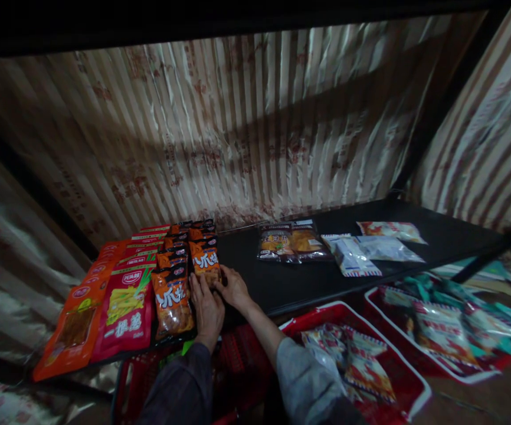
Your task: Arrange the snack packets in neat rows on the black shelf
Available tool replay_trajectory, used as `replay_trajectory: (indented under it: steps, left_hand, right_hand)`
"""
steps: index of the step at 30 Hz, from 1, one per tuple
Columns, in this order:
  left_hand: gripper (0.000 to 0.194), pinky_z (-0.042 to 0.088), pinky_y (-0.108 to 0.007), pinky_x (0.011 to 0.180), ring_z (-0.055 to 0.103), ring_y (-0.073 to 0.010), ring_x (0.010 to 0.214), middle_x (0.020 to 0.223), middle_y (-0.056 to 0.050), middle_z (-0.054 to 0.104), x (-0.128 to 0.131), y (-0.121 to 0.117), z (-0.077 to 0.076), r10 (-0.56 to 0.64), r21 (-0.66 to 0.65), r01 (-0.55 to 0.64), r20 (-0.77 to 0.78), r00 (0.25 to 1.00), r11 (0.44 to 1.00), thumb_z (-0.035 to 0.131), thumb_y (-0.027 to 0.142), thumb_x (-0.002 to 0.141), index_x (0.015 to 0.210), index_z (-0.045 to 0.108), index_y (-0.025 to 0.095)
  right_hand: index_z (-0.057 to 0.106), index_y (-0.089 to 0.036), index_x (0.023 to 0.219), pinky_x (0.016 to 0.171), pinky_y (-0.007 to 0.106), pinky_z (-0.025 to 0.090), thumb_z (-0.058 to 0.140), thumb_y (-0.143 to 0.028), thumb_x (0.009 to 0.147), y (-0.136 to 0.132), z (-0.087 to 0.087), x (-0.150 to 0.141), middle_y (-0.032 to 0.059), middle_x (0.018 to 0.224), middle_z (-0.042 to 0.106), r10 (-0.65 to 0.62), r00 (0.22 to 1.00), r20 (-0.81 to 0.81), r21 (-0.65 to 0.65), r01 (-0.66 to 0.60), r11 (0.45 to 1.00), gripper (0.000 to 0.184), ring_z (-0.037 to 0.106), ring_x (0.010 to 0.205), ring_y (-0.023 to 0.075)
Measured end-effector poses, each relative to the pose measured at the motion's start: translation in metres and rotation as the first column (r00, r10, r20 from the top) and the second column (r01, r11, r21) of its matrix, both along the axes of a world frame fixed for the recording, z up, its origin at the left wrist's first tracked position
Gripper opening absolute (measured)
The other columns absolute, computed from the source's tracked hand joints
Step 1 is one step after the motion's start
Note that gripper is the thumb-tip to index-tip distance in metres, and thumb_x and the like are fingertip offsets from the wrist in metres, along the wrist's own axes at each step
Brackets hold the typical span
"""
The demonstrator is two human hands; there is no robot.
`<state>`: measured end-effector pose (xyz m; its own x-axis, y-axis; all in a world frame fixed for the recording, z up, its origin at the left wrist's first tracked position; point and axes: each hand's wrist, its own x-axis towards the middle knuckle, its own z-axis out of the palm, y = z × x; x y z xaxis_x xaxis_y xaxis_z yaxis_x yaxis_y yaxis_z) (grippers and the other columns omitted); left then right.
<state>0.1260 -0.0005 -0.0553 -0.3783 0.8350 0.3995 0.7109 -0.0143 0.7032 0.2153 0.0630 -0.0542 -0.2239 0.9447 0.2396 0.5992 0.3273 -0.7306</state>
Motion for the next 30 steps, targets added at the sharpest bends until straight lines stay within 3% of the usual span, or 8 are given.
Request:
replay_trajectory:
  steps: [5,17,21,25,30]
  left_hand:
    - [0.059,0.017,-0.052,0.113,0.008,-0.0307,0.142,0.149,-0.026,0.021,0.001,-0.001,-0.001,-0.023,-0.009,0.022,-0.026,0.999,1.0,0.039,0.008,0.078,0.136,0.035,0.003]
    - [0.058,0.018,-0.051,0.113,0.014,-0.0316,0.141,0.149,-0.025,0.022,0.001,0.0,-0.001,-0.008,-0.038,0.007,-0.025,1.0,0.999,0.041,0.01,0.08,0.137,0.034,0.004]
    - [0.058,0.022,-0.052,0.111,0.015,-0.0319,0.141,0.148,-0.027,0.023,0.0,0.0,-0.003,0.006,-0.031,-0.008,-0.076,0.997,0.999,0.041,0.008,0.078,0.136,0.035,0.002]
    - [0.06,0.023,-0.051,0.112,0.013,-0.031,0.141,0.148,-0.027,0.023,0.0,0.0,-0.006,0.036,-0.017,-0.039,-0.149,0.988,0.999,0.039,0.003,0.075,0.134,0.035,-0.001]
    - [0.061,0.024,-0.05,0.112,0.012,-0.0299,0.142,0.148,-0.026,0.024,0.001,0.001,-0.008,0.046,0.02,-0.043,-0.135,0.99,0.999,0.04,0.005,0.075,0.136,0.033,0.002]
  right_hand:
    - [0.057,-0.022,0.122,0.094,0.039,0.042,0.062,-0.023,0.073,0.005,-0.005,-0.005,0.008,0.115,0.063,-0.004,0.988,-0.155,0.001,0.005,1.0,0.05,0.057,0.104,0.0225]
    - [0.056,-0.023,0.123,0.097,0.041,0.043,0.063,-0.027,0.073,0.009,-0.012,-0.01,0.0075,0.117,0.063,-0.012,0.961,-0.275,-0.074,-0.009,0.997,0.051,0.058,0.106,0.0233]
    - [0.05,-0.021,0.13,0.103,0.042,0.038,0.067,-0.039,0.071,0.013,-0.012,-0.014,0.0097,0.128,0.056,-0.032,0.936,-0.35,-0.108,-0.007,0.994,0.064,0.053,0.116,0.0246]
    - [0.043,-0.024,0.136,0.104,0.04,0.037,0.068,-0.05,0.07,0.027,-0.013,-0.019,0.0086,0.134,0.052,-0.094,0.871,-0.483,-0.229,-0.022,0.973,0.075,0.05,0.122,0.0246]
    - [0.036,-0.019,0.14,0.105,0.036,0.037,0.067,-0.056,0.069,0.046,-0.004,-0.026,0.0116,0.139,0.047,-0.165,0.829,-0.535,-0.324,-0.02,0.946,0.086,0.046,0.126,0.0235]
